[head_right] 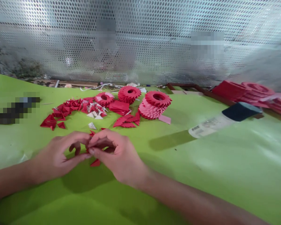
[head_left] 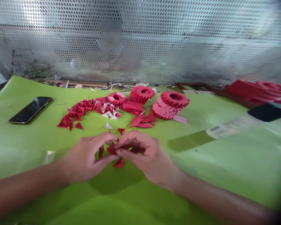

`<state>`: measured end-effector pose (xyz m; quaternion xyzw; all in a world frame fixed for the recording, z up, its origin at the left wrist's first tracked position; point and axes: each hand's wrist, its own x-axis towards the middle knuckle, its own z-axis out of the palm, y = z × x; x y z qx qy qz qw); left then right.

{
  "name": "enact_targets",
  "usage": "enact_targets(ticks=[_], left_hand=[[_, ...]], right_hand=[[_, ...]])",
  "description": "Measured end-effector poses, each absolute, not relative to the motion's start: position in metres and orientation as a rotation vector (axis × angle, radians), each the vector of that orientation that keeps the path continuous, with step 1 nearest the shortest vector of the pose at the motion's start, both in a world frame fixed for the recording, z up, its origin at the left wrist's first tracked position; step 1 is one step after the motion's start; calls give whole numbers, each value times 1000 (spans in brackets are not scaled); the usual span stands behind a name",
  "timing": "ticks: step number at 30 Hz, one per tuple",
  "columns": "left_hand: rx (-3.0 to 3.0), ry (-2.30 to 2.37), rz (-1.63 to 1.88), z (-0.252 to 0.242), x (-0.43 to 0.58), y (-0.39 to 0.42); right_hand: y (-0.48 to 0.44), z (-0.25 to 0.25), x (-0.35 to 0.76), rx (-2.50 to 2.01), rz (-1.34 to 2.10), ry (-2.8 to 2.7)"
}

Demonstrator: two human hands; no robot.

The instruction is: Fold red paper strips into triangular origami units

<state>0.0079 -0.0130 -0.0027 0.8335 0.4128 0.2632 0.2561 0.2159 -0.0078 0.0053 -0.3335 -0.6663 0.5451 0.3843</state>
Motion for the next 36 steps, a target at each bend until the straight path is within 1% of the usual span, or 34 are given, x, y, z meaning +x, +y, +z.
enact_targets(ticks=[3, 5, 9, 11, 16, 22, 27, 32, 36], left_hand=[[2203, 1098, 803, -4, 7, -14], [2185, 1085, 841, -3, 7, -14], [2187, 1124, 859, 1, 9, -15], [2191, 1134, 833, 1, 10, -14], [2339, 1103, 791, 1, 10, -14], [2411, 1110, 913, 0, 9, -13], [2308, 1162, 923, 4, 6, -10], [2468, 963, 1003, 4, 5, -13], [2638, 782, 1104, 4, 3, -18]], right_hand=[[-9, 5, 217, -858, 1309, -1780], [-10, 4, 218, -844, 1179, -1857], [-11, 1, 222, -754, 680, -2065], [-11, -1, 223, -687, 513, -2156], [-10, -6, 225, -650, 368, -2239], [-6, 1, 226, -781, 404, -2244], [-1, 10, 233, -736, 482, -2470], [-5, 10, 232, -846, 690, -2468], [-9, 5, 229, -860, 709, -2347]])
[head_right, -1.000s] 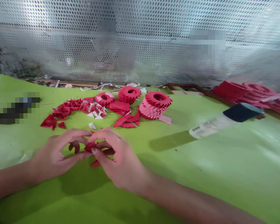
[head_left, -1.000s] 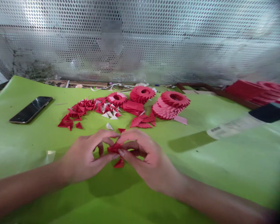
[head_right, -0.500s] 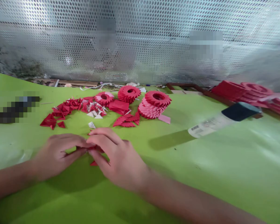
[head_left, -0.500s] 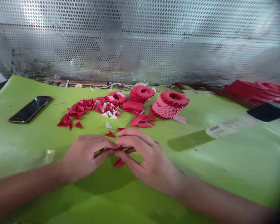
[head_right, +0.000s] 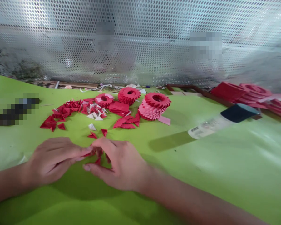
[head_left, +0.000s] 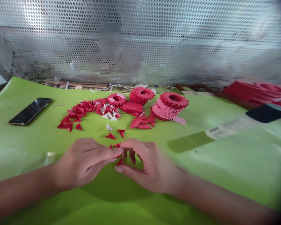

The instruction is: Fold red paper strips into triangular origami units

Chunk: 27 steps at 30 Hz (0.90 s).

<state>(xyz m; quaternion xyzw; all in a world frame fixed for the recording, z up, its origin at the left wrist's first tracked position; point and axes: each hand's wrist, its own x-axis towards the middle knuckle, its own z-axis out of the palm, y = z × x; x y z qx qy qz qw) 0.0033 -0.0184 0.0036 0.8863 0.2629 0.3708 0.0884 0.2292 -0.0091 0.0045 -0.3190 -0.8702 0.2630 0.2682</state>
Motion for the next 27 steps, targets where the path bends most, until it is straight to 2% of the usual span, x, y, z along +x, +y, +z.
enact_targets(ticks=[6, 12, 20, 27], left_hand=[[2599, 783, 1108, 4, 5, -22], [2619, 858, 1079, 2, 7, -22], [2537, 690, 1106, 8, 11, -20], [2288, 805, 1079, 3, 7, -22]], right_hand=[[-8, 2, 229, -869, 717, -2302], [-3, -3, 230, -642, 543, -2329], [-3, -3, 229, -576, 553, -2282], [-2, 5, 236, -554, 635, -2110]])
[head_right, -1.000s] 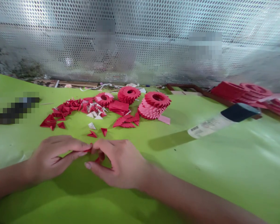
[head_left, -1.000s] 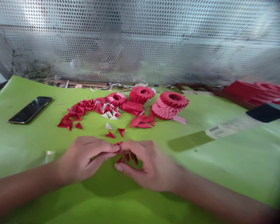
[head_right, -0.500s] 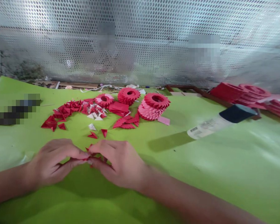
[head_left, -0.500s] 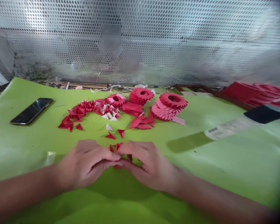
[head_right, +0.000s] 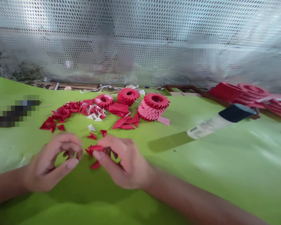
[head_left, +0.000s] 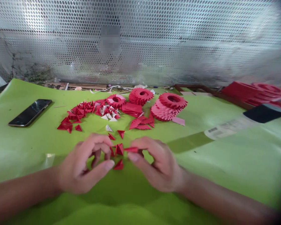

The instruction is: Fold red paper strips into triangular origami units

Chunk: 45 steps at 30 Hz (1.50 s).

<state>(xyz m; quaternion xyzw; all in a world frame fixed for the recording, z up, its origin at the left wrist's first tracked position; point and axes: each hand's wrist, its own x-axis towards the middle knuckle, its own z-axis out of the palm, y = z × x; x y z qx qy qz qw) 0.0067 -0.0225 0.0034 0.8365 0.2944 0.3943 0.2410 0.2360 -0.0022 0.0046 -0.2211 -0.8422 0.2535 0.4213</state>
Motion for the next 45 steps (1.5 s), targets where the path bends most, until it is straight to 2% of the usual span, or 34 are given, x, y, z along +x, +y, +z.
enact_targets(ticks=[6, 9, 15, 20, 24, 30, 36, 45], left_hand=[[2436, 1015, 403, -1, 11, -24], [2499, 1060, 267, -5, 19, -25], [2614, 1069, 308, -11, 10, -2], [2506, 1399, 536, -7, -6, 25], [2316, 1354, 714, -6, -6, 21], [2240, 1120, 672, -4, 2, 8], [2111, 1200, 757, -5, -3, 10], [2037, 1287, 664, -4, 3, -3]], right_hand=[[2, 2, 240, -584, 685, -2012], [2, 3, 234, -599, 659, -2115], [3, -1, 229, -644, 613, -2193], [7, -4, 232, -733, 565, -2261], [8, 0, 233, -804, 674, -2319], [9, 2, 236, -740, 712, -2334], [8, 1, 236, -889, 771, -2255], [14, -14, 246, -807, 1050, -2116]])
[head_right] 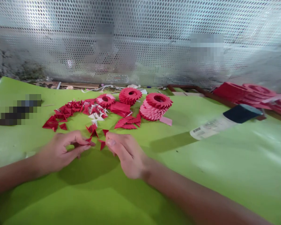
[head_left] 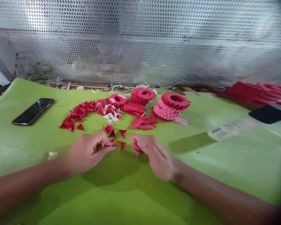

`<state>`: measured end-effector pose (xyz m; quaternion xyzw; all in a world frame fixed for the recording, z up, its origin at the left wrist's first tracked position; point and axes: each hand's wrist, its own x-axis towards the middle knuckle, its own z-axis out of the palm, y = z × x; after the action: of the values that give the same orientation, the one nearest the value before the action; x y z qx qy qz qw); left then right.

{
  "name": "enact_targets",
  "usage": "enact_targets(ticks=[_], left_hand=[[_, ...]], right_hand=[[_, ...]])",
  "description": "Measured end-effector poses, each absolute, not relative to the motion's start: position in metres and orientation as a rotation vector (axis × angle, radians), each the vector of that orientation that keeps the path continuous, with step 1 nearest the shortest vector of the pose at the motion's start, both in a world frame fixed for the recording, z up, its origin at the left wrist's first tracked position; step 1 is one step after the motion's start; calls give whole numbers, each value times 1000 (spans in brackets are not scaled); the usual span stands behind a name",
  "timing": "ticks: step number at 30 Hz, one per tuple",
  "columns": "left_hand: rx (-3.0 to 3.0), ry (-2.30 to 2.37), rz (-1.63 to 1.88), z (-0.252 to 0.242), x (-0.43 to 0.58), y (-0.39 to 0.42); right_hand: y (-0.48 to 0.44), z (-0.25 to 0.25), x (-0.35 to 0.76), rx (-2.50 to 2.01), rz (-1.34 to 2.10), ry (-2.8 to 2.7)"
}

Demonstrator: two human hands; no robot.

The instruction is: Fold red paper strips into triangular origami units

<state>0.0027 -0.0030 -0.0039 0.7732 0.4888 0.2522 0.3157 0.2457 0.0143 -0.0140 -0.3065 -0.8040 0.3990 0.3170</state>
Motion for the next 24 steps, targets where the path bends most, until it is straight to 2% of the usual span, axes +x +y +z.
enact_targets(ticks=[12, 19, 24], left_hand=[[1865, 1120, 802, -6, 4, 1], [2238, 1002, 837, -8, 0, -3], [2372, 874, 896, -8, 2, -1]], right_hand=[[11, -7, 234, -946, 841, -2250], [14, -8, 233, -909, 717, -2229], [12, -4, 235, -956, 838, -2204]])
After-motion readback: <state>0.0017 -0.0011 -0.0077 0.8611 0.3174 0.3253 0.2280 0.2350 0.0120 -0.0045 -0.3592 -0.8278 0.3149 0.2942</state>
